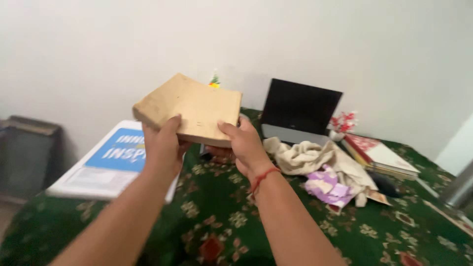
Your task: The person wipes the covers of several books and a laptop with a cloth, then cleans a computer mouse and a plastic chair. The person uses a white cloth and a purple cloth to wipe the items on a table covered with a green patterned cloth.
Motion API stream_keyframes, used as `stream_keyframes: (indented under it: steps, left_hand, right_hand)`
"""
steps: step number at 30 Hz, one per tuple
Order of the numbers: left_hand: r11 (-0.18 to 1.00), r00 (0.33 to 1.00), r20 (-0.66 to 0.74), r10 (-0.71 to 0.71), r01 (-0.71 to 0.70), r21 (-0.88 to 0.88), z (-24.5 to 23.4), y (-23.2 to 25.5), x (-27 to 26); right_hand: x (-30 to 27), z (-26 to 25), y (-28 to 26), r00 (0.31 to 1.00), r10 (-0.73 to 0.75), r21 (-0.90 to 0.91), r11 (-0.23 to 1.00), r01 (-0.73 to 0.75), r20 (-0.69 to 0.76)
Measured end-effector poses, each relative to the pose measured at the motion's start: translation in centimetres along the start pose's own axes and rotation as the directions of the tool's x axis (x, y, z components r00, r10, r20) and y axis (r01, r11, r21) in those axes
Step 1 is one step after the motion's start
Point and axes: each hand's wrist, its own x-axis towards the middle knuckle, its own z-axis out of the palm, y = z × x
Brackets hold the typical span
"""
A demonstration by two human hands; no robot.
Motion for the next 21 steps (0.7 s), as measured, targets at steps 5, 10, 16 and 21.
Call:
stream_keyframes:
  steps: [5,10,16,21]
  left_hand:
    - [0.887,0.951,-0.054,-0.304,0.304,0.347,-8.7,6.7,1.8]
    - [0.744,0.979,-0.075,-0.187,0.191,0.64,-14.9,9.1,2.1]
    - [-0.298,0.972,-0.229,-0.054,0.203,0.933,-16.9,9.9,0.2]
    - [-0.388,0.951,-0.31,-0.022,0.278,0.879,-15.6,9.7,0.4]
  right_hand:
    - [-1.0,4.2,2.1,0.998,0.007,0.069,0.998,-0.012,0.065]
    - [-0.2,7.6,6.9,0.997,-0.075,-0.01,0.997,0.075,0.026]
    - [0.1,7.3,11.9,0.933,-0.156,-0.823,0.44,0.359,0.323]
    - [-0.8,6.1,12.3,0.947,0.062,-0.864,0.432,0.26,0.316]
